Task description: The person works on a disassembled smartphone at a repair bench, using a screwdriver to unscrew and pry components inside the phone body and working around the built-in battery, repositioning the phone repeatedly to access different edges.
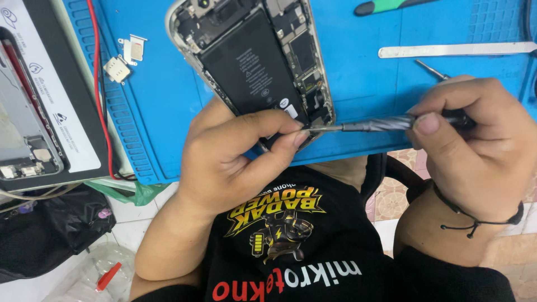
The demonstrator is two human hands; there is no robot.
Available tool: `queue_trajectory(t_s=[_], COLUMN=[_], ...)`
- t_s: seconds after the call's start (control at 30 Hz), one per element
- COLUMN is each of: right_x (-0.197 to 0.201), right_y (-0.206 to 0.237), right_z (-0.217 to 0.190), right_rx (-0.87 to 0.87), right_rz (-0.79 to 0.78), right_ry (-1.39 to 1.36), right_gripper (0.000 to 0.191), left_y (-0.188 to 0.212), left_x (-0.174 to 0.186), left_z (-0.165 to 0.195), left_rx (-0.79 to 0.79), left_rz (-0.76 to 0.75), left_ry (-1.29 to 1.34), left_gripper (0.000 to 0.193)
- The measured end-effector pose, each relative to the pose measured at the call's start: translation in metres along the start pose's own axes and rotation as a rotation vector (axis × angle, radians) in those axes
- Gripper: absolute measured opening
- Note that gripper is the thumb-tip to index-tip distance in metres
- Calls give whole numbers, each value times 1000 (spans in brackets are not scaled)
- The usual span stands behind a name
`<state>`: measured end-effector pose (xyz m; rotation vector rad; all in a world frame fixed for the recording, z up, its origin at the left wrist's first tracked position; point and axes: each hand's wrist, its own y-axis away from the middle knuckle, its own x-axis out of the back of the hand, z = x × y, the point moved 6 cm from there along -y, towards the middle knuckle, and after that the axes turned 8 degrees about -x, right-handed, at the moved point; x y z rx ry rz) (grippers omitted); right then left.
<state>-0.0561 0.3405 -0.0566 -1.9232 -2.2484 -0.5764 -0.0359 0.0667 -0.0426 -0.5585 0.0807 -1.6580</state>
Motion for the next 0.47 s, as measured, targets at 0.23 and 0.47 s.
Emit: queue_trajectory(t_s=[0.23, 0.47], right_x=[2, 5], right_y=[3, 3], right_z=[-8, -31], right_rx=[132, 85], right_rz=[-3, 22], right_ry=[135, 10], right_gripper=[18, 21], left_y=[1, 7], left_x=[1, 2], left_z=[2, -2], left_rx=[-15, 0], left_rz=[11, 31], left_ry=[-50, -21], left_gripper=[19, 24])
